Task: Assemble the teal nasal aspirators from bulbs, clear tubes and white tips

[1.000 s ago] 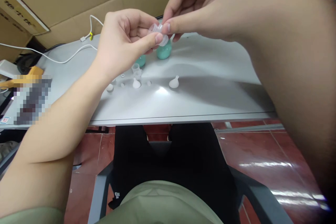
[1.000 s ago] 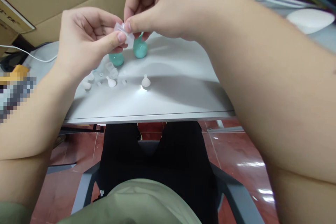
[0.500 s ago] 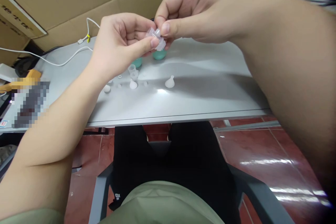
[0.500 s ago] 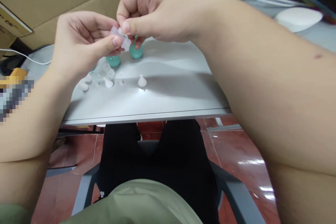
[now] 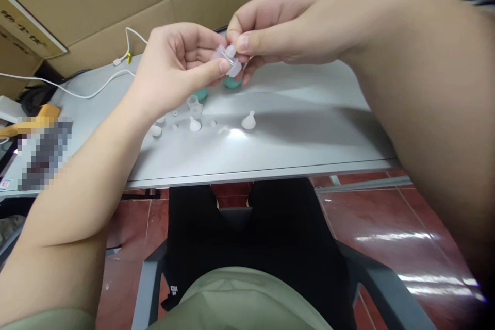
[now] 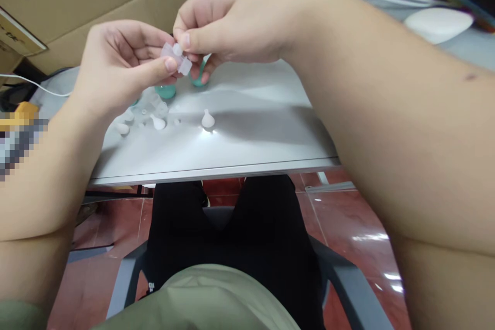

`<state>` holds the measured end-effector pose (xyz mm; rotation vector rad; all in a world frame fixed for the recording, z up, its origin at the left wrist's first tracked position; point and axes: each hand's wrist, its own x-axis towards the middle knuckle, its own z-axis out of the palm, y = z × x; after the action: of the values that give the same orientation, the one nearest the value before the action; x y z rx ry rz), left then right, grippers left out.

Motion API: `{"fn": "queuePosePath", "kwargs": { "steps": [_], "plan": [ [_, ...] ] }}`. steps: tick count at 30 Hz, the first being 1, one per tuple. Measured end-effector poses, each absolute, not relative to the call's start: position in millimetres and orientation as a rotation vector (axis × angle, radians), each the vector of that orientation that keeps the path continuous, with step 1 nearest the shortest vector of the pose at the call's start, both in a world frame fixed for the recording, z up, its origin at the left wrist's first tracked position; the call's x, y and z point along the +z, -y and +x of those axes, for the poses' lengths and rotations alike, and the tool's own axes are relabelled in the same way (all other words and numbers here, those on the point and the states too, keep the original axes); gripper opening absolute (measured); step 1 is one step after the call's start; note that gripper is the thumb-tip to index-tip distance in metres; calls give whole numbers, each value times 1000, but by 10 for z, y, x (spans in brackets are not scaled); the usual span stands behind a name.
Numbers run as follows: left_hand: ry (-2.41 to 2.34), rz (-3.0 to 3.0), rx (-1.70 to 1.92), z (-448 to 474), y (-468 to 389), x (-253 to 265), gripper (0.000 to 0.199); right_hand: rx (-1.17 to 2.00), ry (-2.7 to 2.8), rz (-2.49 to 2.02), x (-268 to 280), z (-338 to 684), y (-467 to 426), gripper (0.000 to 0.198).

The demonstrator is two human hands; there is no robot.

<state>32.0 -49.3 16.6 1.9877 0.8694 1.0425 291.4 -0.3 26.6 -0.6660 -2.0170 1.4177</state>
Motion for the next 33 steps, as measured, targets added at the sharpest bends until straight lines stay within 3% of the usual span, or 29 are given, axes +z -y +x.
{"fn": "queuePosePath", "kwargs": {
  "steps": [6,13,19,21,23,28,33],
  "plan": [
    [-888,2107,1061,288,413,141,50,1544,1848,-628,223,2869,0,39],
    [-1023,2113,1211,299,537,172,20,1163,1784,-810,361,2759,231,48],
    [-858,2262,1147,253,359,48,55,1315,1916,-697,371,2893,121,36],
    [-793,2282,1148,238,306,7,57,1428,1929,-605,336,2941,40,30],
    [-805,2278,1151,229,291,-13,54,1532,1921,-500,294,2980,-40,23],
    [-890,2295,1126,234,395,35,40,1733,1901,-313,206,3036,-211,60],
    [-916,2254,1153,288,541,114,15,1796,1934,-347,172,3054,-299,62]
  ]
}}
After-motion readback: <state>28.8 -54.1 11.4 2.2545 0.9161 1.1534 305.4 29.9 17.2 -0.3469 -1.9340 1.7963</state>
